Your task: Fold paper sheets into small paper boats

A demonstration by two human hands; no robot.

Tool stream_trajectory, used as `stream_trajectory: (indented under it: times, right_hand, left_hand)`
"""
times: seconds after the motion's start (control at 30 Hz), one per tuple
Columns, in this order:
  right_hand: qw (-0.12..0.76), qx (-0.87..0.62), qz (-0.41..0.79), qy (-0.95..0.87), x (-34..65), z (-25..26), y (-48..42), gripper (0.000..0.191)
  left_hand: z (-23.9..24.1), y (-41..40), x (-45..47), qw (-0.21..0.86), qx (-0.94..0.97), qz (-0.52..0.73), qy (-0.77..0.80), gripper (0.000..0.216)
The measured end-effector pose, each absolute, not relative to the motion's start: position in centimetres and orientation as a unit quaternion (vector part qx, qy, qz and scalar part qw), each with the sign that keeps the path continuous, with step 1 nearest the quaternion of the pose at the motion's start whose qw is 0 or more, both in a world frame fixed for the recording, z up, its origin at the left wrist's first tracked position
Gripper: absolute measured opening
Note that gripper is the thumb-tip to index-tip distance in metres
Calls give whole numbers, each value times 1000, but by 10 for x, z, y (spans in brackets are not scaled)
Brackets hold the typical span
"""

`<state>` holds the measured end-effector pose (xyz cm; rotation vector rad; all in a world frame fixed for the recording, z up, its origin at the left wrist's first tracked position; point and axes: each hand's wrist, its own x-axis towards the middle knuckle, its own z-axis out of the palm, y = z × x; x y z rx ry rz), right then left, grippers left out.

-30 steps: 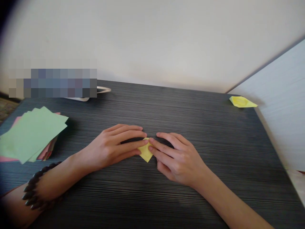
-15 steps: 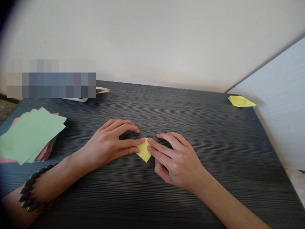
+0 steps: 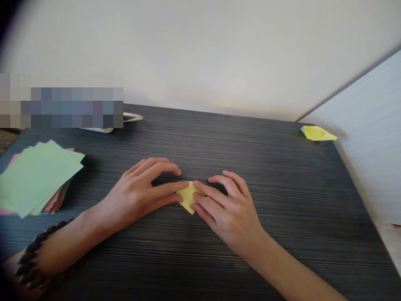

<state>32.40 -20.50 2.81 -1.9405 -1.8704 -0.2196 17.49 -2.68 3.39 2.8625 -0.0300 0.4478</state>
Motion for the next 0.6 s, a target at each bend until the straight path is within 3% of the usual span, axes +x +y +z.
stream_trajectory:
  times: [0.2, 0.6]
  right_hand:
    - [194, -712, -62, -672, 325, 29, -204, 29]
    - [228, -720, 1, -656, 333, 25, -205, 25]
  left_hand:
    - [33, -26, 176, 142, 981, 136, -1, 18]
    - [29, -20, 176, 207, 972, 98, 49, 18]
